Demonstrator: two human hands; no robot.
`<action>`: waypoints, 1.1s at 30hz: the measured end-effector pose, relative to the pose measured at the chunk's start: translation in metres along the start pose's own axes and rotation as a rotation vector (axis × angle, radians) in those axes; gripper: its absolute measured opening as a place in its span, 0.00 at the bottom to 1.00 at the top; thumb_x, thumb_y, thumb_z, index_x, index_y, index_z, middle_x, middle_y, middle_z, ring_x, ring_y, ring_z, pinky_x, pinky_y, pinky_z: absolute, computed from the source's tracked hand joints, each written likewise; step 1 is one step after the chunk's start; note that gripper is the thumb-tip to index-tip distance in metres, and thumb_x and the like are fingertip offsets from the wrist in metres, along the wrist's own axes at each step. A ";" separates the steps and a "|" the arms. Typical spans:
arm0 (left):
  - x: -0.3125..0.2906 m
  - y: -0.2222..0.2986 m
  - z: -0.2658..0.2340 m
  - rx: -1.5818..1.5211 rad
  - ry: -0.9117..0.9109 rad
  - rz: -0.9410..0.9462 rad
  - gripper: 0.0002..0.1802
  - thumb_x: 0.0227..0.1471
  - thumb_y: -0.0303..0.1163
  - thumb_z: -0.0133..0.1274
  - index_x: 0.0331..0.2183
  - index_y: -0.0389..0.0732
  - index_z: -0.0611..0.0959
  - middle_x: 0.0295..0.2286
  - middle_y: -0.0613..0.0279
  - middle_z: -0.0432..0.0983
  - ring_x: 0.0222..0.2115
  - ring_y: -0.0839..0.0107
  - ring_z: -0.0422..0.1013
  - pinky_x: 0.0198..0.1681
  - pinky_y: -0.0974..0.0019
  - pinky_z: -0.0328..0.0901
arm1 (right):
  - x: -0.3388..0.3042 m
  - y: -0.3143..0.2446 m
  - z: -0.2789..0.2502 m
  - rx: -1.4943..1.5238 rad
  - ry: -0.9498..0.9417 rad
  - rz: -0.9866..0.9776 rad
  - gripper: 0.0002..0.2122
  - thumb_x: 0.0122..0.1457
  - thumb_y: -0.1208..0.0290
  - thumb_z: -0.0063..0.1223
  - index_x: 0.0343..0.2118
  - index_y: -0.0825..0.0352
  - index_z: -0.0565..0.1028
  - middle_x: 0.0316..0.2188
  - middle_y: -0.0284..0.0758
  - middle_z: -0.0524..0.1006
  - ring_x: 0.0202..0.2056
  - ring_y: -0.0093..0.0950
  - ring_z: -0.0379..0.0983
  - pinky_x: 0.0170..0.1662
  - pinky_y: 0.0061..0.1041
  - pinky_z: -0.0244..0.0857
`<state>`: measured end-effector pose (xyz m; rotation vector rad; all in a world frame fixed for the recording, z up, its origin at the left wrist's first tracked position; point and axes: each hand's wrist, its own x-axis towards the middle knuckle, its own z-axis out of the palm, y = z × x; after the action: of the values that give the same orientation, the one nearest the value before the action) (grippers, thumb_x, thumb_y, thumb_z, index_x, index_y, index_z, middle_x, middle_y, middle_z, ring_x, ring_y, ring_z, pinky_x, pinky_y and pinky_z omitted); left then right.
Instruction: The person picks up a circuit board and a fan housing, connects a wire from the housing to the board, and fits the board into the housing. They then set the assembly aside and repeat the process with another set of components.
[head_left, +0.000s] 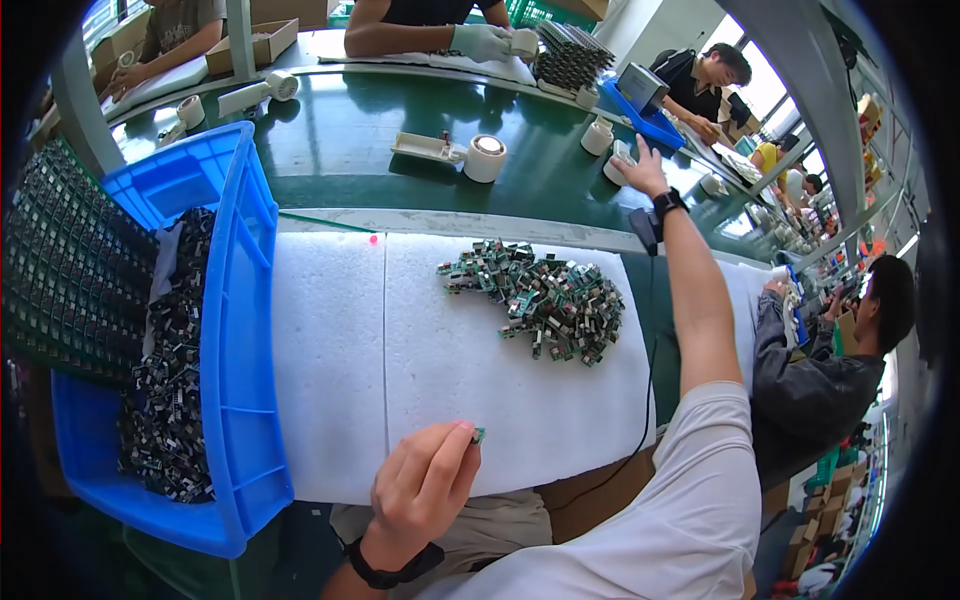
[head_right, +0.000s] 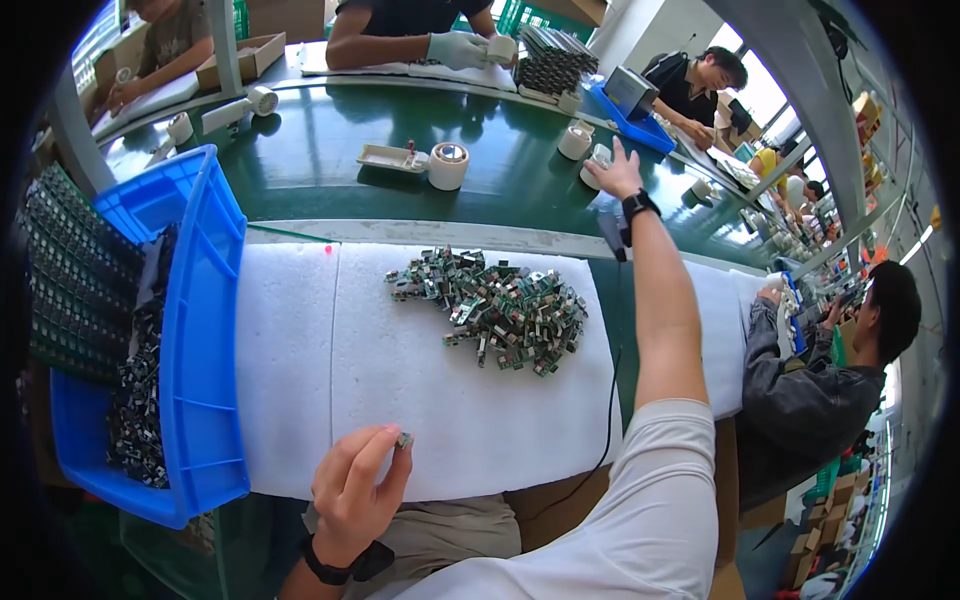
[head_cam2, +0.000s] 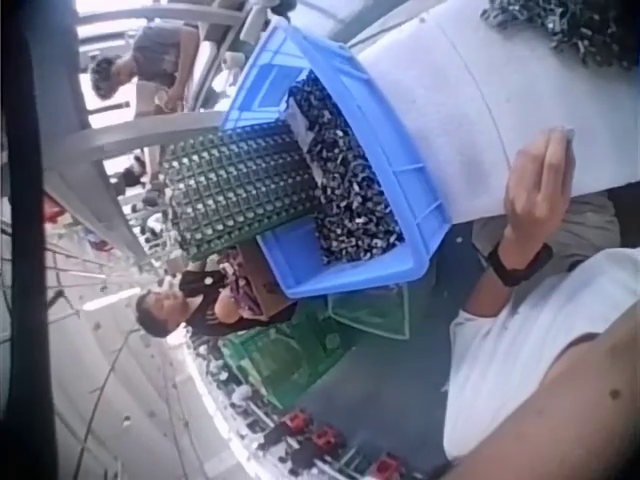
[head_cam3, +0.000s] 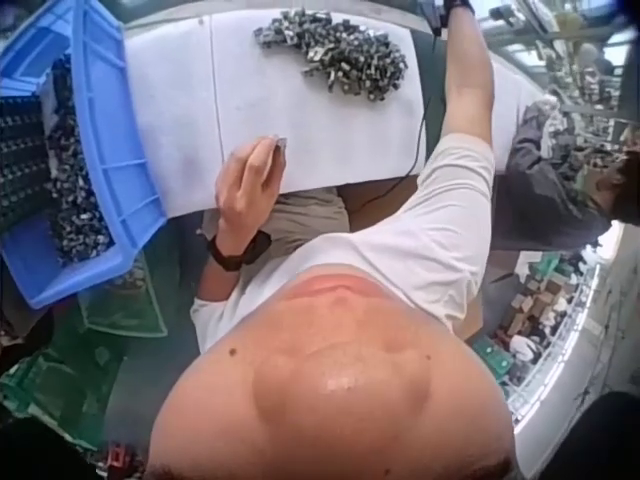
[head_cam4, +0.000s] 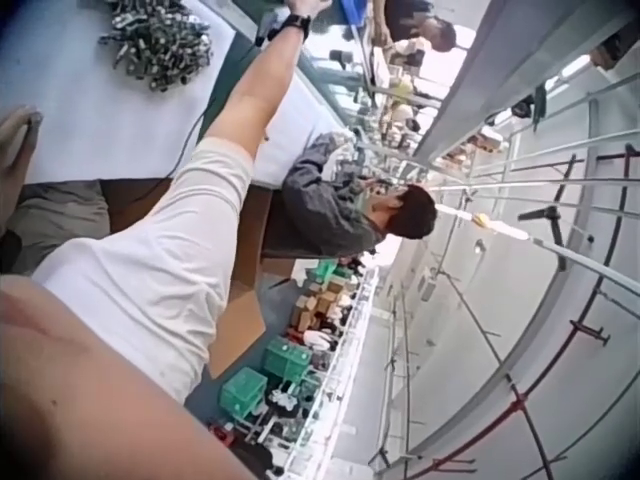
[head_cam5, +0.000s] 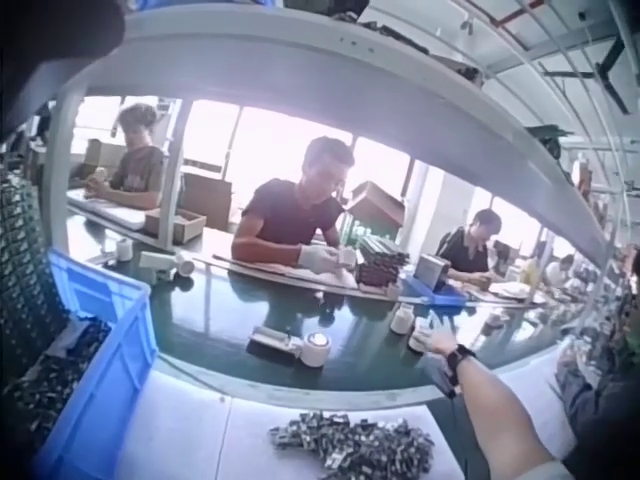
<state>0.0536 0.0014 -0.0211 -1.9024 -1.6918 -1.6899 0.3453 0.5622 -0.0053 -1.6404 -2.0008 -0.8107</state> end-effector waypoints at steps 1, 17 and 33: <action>0.000 -0.001 0.000 0.015 0.002 -0.006 0.17 0.43 0.18 0.65 0.39 0.35 0.82 0.32 0.57 0.79 0.29 0.63 0.77 0.33 0.66 0.73 | 0.003 -0.009 0.003 0.014 0.006 -0.009 0.42 0.52 0.43 0.62 0.65 0.60 0.60 0.52 0.48 0.76 0.51 0.43 0.76 0.57 0.37 0.66; -0.002 0.003 -0.007 -0.002 0.010 0.059 0.20 0.40 0.17 0.67 0.39 0.37 0.81 0.32 0.58 0.80 0.30 0.62 0.77 0.30 0.65 0.73 | -0.037 -0.061 -0.191 1.109 -0.258 0.093 0.27 0.58 0.46 0.60 0.53 0.60 0.72 0.41 0.36 0.81 0.40 0.26 0.79 0.40 0.24 0.71; -0.051 0.008 -0.013 -0.018 0.044 0.205 0.15 0.48 0.31 0.66 0.39 0.40 0.82 0.35 0.59 0.82 0.39 0.62 0.78 0.41 0.63 0.75 | -0.209 -0.208 -0.329 1.384 -1.711 0.306 0.23 0.67 0.56 0.49 0.59 0.65 0.64 0.35 0.36 0.78 0.26 0.22 0.77 0.25 0.21 0.71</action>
<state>0.0629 -0.0427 -0.0487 -1.9547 -1.4152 -1.6607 0.1740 0.1619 0.0661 -1.3950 -1.7936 2.2749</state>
